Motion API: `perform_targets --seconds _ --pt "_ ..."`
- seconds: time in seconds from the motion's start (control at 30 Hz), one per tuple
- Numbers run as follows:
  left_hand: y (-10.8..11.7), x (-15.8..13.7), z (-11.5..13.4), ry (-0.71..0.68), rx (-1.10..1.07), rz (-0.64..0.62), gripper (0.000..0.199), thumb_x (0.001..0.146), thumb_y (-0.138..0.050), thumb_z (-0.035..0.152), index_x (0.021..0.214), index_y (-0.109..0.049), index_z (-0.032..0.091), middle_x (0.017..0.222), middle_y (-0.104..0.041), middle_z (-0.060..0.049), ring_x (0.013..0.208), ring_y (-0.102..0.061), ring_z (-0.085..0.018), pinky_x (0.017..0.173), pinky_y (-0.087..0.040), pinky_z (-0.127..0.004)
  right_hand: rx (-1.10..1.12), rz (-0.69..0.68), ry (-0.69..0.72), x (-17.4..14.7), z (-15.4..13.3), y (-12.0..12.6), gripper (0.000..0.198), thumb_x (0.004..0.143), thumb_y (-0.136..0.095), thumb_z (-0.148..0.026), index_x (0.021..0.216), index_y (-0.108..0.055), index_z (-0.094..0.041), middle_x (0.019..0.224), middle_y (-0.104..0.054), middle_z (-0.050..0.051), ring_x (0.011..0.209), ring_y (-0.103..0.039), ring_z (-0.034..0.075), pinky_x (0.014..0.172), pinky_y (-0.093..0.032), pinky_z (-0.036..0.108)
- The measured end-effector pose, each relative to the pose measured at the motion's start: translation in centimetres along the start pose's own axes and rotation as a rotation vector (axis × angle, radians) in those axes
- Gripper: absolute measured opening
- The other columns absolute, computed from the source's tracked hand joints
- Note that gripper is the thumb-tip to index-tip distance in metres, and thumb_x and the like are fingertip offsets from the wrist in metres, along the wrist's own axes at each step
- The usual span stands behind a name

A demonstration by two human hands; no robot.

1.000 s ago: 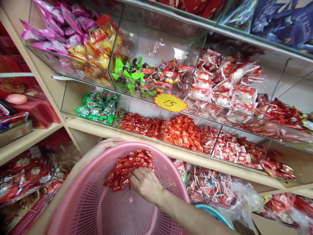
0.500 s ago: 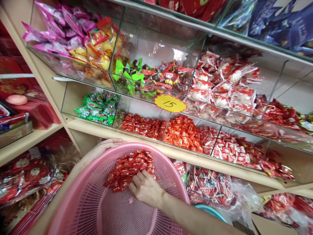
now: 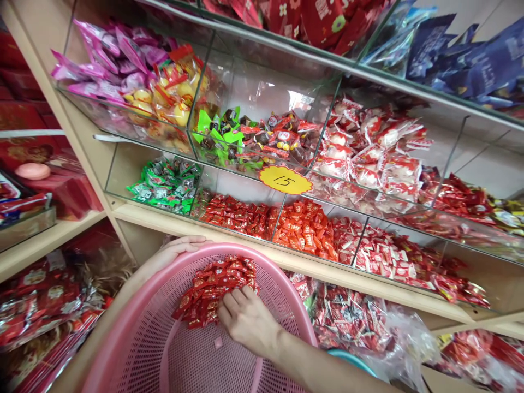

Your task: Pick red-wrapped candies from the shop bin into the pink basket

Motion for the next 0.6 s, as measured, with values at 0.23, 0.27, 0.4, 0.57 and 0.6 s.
perform_targets --seconds 0.23,0.27,0.4,0.57,0.6 --pt "-0.5 0.4 -0.7 0.055 -0.068 -0.093 0.036 0.062 -0.064 0.025 0.098 -0.066 0.017 0.114 -0.066 -0.006 0.114 -0.056 -0.023 0.098 -0.042 -0.029 -0.048 0.057 -0.181 7.3 8.2 4.8 0.020 0.093 -0.040 -0.017 0.088 -0.059 -0.015 0.080 -0.060 0.005 0.073 -0.049 0.016 0.066 -0.033 0.029" --pt "-0.5 0.4 -0.7 0.055 -0.072 -0.089 0.037 0.062 -0.064 0.024 0.098 -0.066 0.017 0.114 -0.066 -0.006 0.114 -0.056 -0.023 0.098 -0.042 -0.029 -0.054 0.002 -0.248 8.5 9.9 4.6 0.019 0.092 -0.041 -0.018 0.089 -0.059 -0.015 0.083 -0.060 0.006 0.077 -0.051 0.017 0.068 -0.034 0.029" --pt "-0.3 0.5 -0.7 0.013 -0.020 -0.091 0.037 0.063 -0.065 0.025 0.099 -0.068 0.018 0.116 -0.065 -0.006 0.115 -0.055 -0.024 0.101 -0.038 -0.031 -0.020 -0.208 -0.634 11.4 16.7 2.2 0.026 0.090 -0.037 -0.012 0.108 -0.056 -0.017 0.103 -0.059 0.010 0.096 -0.052 0.019 0.076 -0.038 0.028" --pt "-0.2 0.7 -1.2 0.016 -0.056 -0.133 0.039 0.066 -0.063 0.024 0.104 -0.067 0.016 0.119 -0.063 -0.008 0.118 -0.053 -0.024 0.103 -0.036 -0.031 0.029 -0.291 -0.863 12.8 20.8 -1.7 0.031 0.091 -0.036 -0.016 0.111 -0.058 -0.012 0.111 -0.056 0.016 0.103 -0.052 0.023 0.079 -0.043 0.030" --pt "-0.2 0.8 -1.3 0.015 -0.078 -0.150 0.040 0.066 -0.063 0.023 0.105 -0.066 0.015 0.120 -0.062 -0.009 0.118 -0.053 -0.024 0.103 -0.037 -0.032 0.037 -0.299 -0.897 13.0 21.1 -2.2 0.031 0.090 -0.036 -0.017 0.111 -0.059 -0.011 0.114 -0.054 0.017 0.105 -0.052 0.024 0.080 -0.044 0.031"
Point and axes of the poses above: each hand's wrist, its own x-axis towards the middle knuckle, its own y-axis out of the back of the hand, z = x × y, the point moved 5 cm from there along x, towards the middle knuckle
